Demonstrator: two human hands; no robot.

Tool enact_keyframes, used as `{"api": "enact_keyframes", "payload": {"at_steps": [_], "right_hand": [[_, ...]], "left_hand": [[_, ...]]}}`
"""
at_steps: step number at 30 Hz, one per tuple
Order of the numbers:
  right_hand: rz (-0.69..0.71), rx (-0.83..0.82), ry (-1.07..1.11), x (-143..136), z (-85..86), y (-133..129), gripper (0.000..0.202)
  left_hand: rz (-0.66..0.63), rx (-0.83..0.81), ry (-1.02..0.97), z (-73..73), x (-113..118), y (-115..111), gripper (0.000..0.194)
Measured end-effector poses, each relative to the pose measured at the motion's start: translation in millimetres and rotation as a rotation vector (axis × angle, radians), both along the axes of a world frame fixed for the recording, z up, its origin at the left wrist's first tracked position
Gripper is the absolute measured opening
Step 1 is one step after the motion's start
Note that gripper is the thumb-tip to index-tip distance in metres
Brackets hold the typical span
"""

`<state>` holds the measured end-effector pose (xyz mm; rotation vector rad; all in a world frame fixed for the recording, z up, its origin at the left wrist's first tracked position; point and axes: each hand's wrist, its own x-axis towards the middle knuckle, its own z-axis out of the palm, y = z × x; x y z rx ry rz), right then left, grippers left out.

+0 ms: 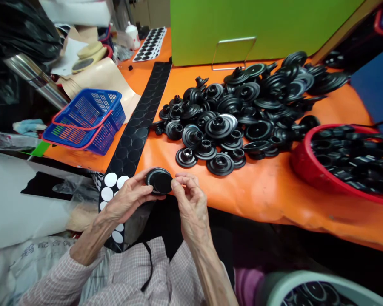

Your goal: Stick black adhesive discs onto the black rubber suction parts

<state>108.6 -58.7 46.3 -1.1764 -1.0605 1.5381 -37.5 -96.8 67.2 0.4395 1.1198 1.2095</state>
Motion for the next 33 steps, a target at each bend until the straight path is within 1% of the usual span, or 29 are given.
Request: {"api": "enact_keyframes", "payload": {"at_steps": [3,6,12,15,20,26,29,33], "right_hand": [[-0.039,0.020,-0.046,-5.9,-1.8,-5.0,0.026],[-0.066,0.021,-0.048,-10.2,-2.1,-7.1,0.025],[-0.074,0.014,-0.009,-14.2,-3.9,-7.9,0.023],[-0.077,0.011,-0.002,-14.7,-6.0,-8.6,0.022],[-0.078,0.014,-0.038,-15.4,-7.5,-9.2,0.023],[-0.085,0.045,-0.124,-17.9,-4.9,-10.0,0.020],[-0.093,0.087,-0.176,-20.4,-5.6,-11.6,0.019],[-0.136,0.197,-0.271,-24.7,-11.7,-14.2,0.018]], "left_hand": [[-0.005,0.017,0.017,1.0,2.3,-0.4,0.046],[-0.005,0.038,0.033,0.6,3.6,-1.2,0.042],[-0.001,0.042,0.028,-0.6,5.6,-2.1,0.042],[0.017,0.018,0.025,0.7,7.0,-0.6,0.043],[0.035,-0.002,0.007,2.0,8.9,1.5,0.042],[0.046,-0.004,-0.008,-0.6,8.5,0.4,0.039],[0.050,0.035,-0.014,-3.9,7.6,-0.4,0.033],[0.095,0.059,-0.002,-8.9,7.0,-1.4,0.026]]}}
